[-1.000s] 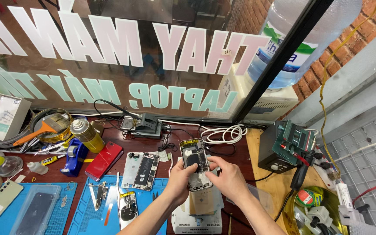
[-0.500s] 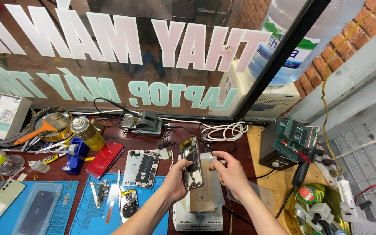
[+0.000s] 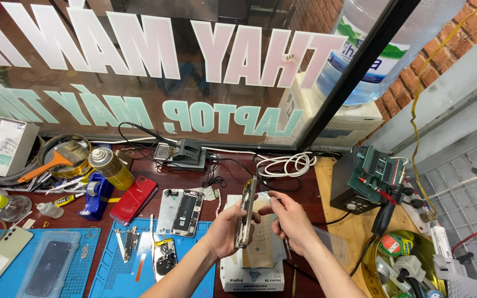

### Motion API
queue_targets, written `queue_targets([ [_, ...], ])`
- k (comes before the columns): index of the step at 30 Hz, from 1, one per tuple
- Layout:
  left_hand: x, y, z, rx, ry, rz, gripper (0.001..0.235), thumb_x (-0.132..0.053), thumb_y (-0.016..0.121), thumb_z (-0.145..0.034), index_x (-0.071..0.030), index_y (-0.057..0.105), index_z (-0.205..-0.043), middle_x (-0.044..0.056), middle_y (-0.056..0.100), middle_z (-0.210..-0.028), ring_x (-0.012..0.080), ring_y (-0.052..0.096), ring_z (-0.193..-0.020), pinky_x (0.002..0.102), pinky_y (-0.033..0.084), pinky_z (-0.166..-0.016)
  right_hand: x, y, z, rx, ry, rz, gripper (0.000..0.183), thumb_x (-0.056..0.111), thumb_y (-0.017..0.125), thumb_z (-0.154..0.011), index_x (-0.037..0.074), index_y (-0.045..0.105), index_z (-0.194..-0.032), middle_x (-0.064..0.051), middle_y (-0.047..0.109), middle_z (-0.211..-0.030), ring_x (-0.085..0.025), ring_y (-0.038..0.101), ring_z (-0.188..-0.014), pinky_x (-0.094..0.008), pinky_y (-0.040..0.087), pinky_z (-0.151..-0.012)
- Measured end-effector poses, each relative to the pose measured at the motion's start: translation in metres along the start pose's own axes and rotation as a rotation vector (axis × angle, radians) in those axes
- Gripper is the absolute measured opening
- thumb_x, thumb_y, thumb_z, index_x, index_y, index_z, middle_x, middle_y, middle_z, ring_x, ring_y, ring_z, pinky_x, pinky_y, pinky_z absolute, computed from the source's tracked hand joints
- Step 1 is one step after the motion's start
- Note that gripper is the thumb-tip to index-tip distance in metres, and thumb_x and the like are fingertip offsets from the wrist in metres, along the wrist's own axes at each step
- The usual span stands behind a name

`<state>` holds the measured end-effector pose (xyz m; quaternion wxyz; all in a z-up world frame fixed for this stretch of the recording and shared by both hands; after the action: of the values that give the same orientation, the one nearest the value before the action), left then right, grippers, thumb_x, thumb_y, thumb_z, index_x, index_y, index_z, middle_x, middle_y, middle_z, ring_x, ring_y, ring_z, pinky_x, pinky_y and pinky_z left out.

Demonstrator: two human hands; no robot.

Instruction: The person disassembles a smartphone, removes the battery, and places it into a plastic container. They then retrieve a new battery from another container and install it into the phone, securing it with a screwdriver.

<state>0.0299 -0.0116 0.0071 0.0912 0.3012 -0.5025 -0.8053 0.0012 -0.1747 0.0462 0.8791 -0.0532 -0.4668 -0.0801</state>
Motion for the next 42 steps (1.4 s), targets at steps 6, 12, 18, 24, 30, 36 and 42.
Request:
queue_targets([
  [6, -0.006, -0.011, -0.01, -0.341, 0.319, -0.39, 0.03, -0.003, 0.066, -0.085, -0.003, 0.061, -0.114, 0.006, 0.07, -0.099, 0.0152, 0.068, -0.084, 0.032, 0.058, -0.074, -0.003, -0.011, -0.007, -0.07, -0.173, 0.032, 0.037, 0.032, 0.053, -0.106, 0.0, 0.07, -0.114, -0.004, 0.065, -0.08, -0.004, 0.048, -0.053, -0.021, 0.041, -0.045],
  [12, -0.005, -0.032, -0.019, -0.37, 0.406, -0.312, 0.03, 0.001, 0.066, -0.085, -0.003, 0.061, -0.114, 0.007, 0.072, -0.101, 0.0159, 0.069, -0.088, 0.033, 0.059, -0.078, -0.027, -0.024, -0.025, -0.199, -0.051, 0.441, 0.028, 0.026, 0.064, -0.096, 0.001, 0.073, -0.103, -0.003, 0.065, -0.07, -0.012, 0.06, -0.055, -0.027, 0.053, -0.049],
  [18, -0.027, -0.051, -0.012, -0.405, 0.415, -0.282, 0.031, 0.003, 0.065, -0.083, -0.003, 0.064, -0.113, 0.007, 0.072, -0.099, 0.018, 0.069, -0.085, 0.035, 0.059, -0.077, -0.026, -0.009, -0.035, -0.174, -0.276, 0.609, 0.026, 0.029, 0.071, -0.093, 0.005, 0.078, -0.099, -0.002, 0.077, -0.074, -0.01, 0.069, -0.064, -0.026, 0.054, -0.058],
  [24, -0.082, -0.079, 0.021, -0.468, 0.587, -0.332, 0.033, 0.005, 0.063, -0.083, -0.003, 0.065, -0.115, 0.006, 0.073, -0.103, 0.0149, 0.071, -0.088, 0.032, 0.06, -0.077, -0.027, 0.06, -0.05, 0.048, -0.089, 0.243, 0.03, 0.027, 0.058, -0.097, 0.007, 0.058, -0.119, -0.008, 0.071, -0.079, -0.018, 0.07, -0.062, -0.032, 0.053, -0.046],
  [30, -0.124, -0.127, 0.085, -0.628, 0.66, -0.256, 0.03, 0.005, 0.061, -0.086, -0.002, 0.064, -0.115, 0.009, 0.072, -0.103, 0.0192, 0.071, -0.085, 0.036, 0.061, -0.073, -0.069, 0.154, -0.084, 0.187, -0.066, 0.757, 0.046, 0.006, 0.067, -0.082, 0.008, 0.058, -0.127, -0.022, 0.077, -0.089, -0.032, 0.08, -0.076, -0.039, 0.064, -0.064],
  [36, -0.147, -0.182, 0.15, -0.729, 0.715, -0.159, 0.036, 0.007, 0.06, -0.086, -0.003, 0.062, -0.12, 0.01, 0.073, -0.107, 0.0208, 0.073, -0.091, 0.038, 0.063, -0.079, -0.137, 0.184, -0.117, 0.095, -0.144, 1.182, 0.028, 0.006, 0.069, -0.082, -0.001, 0.069, -0.109, -0.027, 0.069, -0.113, -0.041, 0.067, -0.113, -0.047, 0.055, -0.097],
  [42, -0.154, -0.211, 0.179, -0.819, 0.622, -0.071, 0.035, 0.007, 0.057, -0.086, -0.005, 0.061, -0.119, 0.012, 0.073, -0.104, 0.025, 0.074, -0.086, 0.041, 0.064, -0.075, -0.148, 0.201, -0.121, -0.044, -0.077, 1.256, 0.031, 0.02, 0.07, -0.09, 0.003, 0.062, -0.115, -0.021, 0.074, -0.109, -0.038, 0.07, -0.106, -0.048, 0.056, -0.092],
])
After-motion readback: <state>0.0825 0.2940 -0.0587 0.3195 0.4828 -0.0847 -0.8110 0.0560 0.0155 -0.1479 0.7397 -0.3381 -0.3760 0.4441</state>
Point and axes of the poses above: each hand's wrist, its own z-axis away from the middle knuckle, its own y-axis out of the palm, x = y × z, the point moved 5 cm from there along -z, towards the middle knuckle
